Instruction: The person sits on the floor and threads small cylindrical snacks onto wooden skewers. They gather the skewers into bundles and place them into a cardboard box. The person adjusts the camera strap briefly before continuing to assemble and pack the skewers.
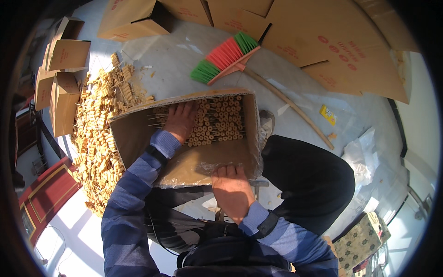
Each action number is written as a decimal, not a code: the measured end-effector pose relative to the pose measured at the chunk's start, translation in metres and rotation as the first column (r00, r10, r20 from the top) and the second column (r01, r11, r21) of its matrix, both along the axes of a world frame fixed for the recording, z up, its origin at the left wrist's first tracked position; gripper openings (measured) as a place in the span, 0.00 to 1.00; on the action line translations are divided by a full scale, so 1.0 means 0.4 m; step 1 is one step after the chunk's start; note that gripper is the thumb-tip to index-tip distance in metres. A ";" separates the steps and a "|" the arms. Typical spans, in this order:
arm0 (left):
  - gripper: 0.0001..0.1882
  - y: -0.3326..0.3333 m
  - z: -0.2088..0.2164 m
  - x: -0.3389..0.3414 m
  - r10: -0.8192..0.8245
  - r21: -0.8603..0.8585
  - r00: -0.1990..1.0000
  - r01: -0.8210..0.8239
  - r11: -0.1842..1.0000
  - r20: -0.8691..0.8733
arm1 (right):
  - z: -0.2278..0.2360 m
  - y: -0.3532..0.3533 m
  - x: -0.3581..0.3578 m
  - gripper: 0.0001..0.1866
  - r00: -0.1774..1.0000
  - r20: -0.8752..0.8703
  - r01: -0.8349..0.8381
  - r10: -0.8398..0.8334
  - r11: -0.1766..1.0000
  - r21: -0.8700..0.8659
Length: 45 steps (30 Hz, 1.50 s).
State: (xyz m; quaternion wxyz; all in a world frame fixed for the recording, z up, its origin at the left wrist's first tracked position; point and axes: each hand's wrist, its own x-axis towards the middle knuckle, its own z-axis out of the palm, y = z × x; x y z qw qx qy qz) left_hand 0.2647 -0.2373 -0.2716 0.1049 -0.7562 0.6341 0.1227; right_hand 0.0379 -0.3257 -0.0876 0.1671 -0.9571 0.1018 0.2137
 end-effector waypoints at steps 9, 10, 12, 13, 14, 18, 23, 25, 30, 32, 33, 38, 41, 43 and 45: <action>0.28 -0.013 -0.081 0.048 0.092 0.069 0.962 -0.077 0.995 -0.257 | -0.029 0.019 0.002 0.15 0.999 0.003 0.041 -0.041 0.999 -0.018; 0.28 -0.017 -0.075 0.052 0.113 0.069 0.948 -0.096 0.993 -0.298 | -0.033 0.020 0.003 0.14 0.999 0.009 0.041 -0.041 0.999 -0.025; 0.27 -0.033 -0.042 0.042 0.128 0.075 0.959 -0.113 0.991 -0.252 | -0.037 0.023 0.004 0.14 0.999 0.034 0.023 -0.022 0.999 -0.036; 0.27 -0.037 -0.010 0.037 0.170 0.145 0.955 -0.138 0.980 -0.243 | -0.035 0.024 0.004 0.13 0.999 0.044 0.014 -0.012 0.999 -0.050; 0.26 -0.042 0.032 0.031 0.181 0.116 0.962 -0.160 0.980 -0.206 | -0.032 0.024 0.003 0.13 0.998 0.056 -0.002 0.005 0.998 -0.060; 0.24 -0.005 0.275 0.075 0.432 0.278 0.777 -0.337 0.900 -0.458 | -0.017 0.026 0.001 0.13 0.997 0.076 -0.015 0.019 0.999 -0.051; 0.28 0.291 0.570 0.225 0.393 -0.107 0.559 -0.662 0.742 -0.730 | -0.020 0.032 0.003 0.12 0.987 0.159 0.037 -0.024 0.996 -0.076; 0.28 0.463 0.625 0.287 0.487 -0.195 0.505 -0.809 0.554 -0.713 | -0.027 0.032 -0.001 0.11 0.995 0.087 -0.036 0.048 0.991 -0.132; 0.28 0.851 0.492 0.331 0.388 0.180 -0.260 -0.956 -0.232 -0.884 | -0.034 0.045 -0.012 0.07 0.997 0.060 -0.039 0.049 0.988 -0.149; 0.27 0.950 0.363 0.296 0.199 0.364 -0.464 -0.846 -0.391 -0.863 | -0.030 0.050 -0.010 0.07 0.996 0.068 -0.041 0.052 0.989 -0.143; 0.26 0.987 0.301 0.273 0.095 0.459 -0.559 -0.755 -0.468 -0.824 | -0.030 0.053 -0.006 0.08 0.996 0.071 -0.041 0.052 0.989 -0.140; 0.35 1.068 0.074 0.267 0.227 0.500 -0.681 -0.686 -0.528 -0.696 | -0.025 0.046 0.013 0.13 0.995 -0.065 -0.078 0.071 0.991 -0.108; 0.45 1.060 -0.010 0.312 0.531 0.207 -0.557 -0.789 -0.578 -0.639 | -0.039 0.049 0.019 0.14 0.996 -0.061 -0.068 0.063 0.994 -0.083; 0.47 1.041 -0.051 0.349 0.703 -0.068 -0.433 -0.824 -0.563 -0.565 | -0.047 0.050 0.022 0.15 0.996 -0.072 -0.058 0.052 0.995 -0.081; 0.50 1.024 -0.078 0.374 0.620 0.020 -0.526 -0.772 -0.636 -0.582 | -0.052 0.052 0.023 0.15 0.998 -0.021 -0.065 0.064 0.994 -0.089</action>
